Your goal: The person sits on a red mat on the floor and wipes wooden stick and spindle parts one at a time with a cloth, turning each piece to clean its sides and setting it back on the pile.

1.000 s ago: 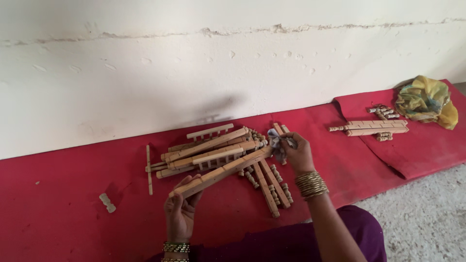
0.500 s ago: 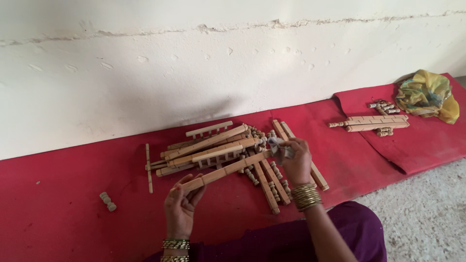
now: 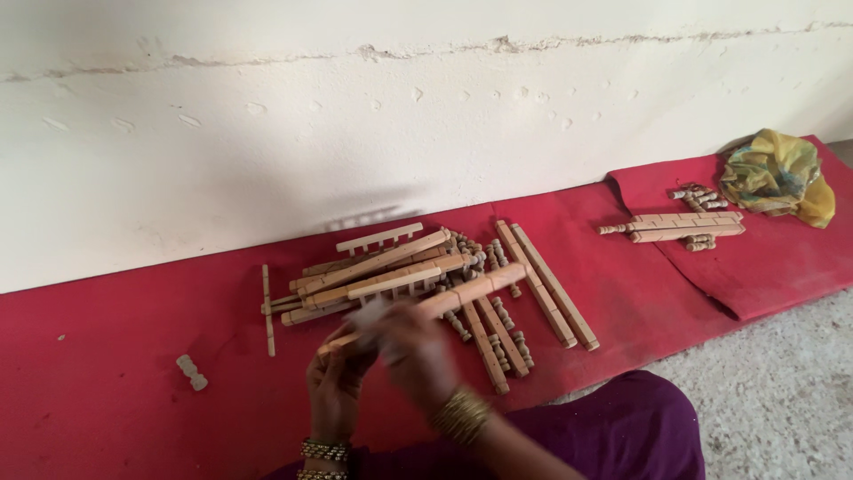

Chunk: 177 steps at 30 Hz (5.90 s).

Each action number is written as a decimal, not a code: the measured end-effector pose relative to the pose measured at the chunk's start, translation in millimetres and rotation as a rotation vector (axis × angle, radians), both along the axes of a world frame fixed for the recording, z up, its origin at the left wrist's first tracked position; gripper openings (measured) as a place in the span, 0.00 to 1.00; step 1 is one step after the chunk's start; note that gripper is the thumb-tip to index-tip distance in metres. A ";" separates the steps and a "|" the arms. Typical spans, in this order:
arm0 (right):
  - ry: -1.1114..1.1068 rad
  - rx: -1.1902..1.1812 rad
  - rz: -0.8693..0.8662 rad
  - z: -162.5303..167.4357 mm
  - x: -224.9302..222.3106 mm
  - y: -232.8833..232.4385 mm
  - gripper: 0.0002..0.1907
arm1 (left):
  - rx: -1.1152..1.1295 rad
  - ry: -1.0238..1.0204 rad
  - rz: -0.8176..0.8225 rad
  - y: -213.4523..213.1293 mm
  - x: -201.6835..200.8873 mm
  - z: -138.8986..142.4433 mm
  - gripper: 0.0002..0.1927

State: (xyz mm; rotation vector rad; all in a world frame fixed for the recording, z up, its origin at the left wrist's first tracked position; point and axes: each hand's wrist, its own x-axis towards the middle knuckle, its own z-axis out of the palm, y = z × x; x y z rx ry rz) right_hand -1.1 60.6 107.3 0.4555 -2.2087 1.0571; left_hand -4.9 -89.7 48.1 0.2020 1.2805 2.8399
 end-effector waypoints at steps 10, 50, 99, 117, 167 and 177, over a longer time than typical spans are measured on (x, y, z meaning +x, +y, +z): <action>-0.286 0.049 -0.542 -2.5 -53.6 108.7 0.06 | 0.129 0.029 0.067 13.2 -2.9 11.1 0.26; -0.083 -0.419 -0.308 -15.9 -71.3 199.6 0.10 | 0.149 0.063 -0.024 10.7 7.9 37.4 0.24; 0.189 0.266 0.064 -8.7 27.4 -22.5 0.14 | 0.006 -0.109 0.142 0.4 -4.8 -37.3 0.26; -0.020 -0.040 -0.182 -43.4 -26.1 40.3 0.04 | 0.106 -0.016 0.055 12.7 -0.6 -2.7 0.28; -0.390 -0.459 0.176 -14.2 -46.1 144.9 0.14 | 0.081 -0.135 0.154 12.1 3.8 26.1 0.32; -0.603 -0.570 0.235 8.4 -30.6 145.9 0.09 | 0.047 -0.087 0.176 12.5 2.3 24.8 0.31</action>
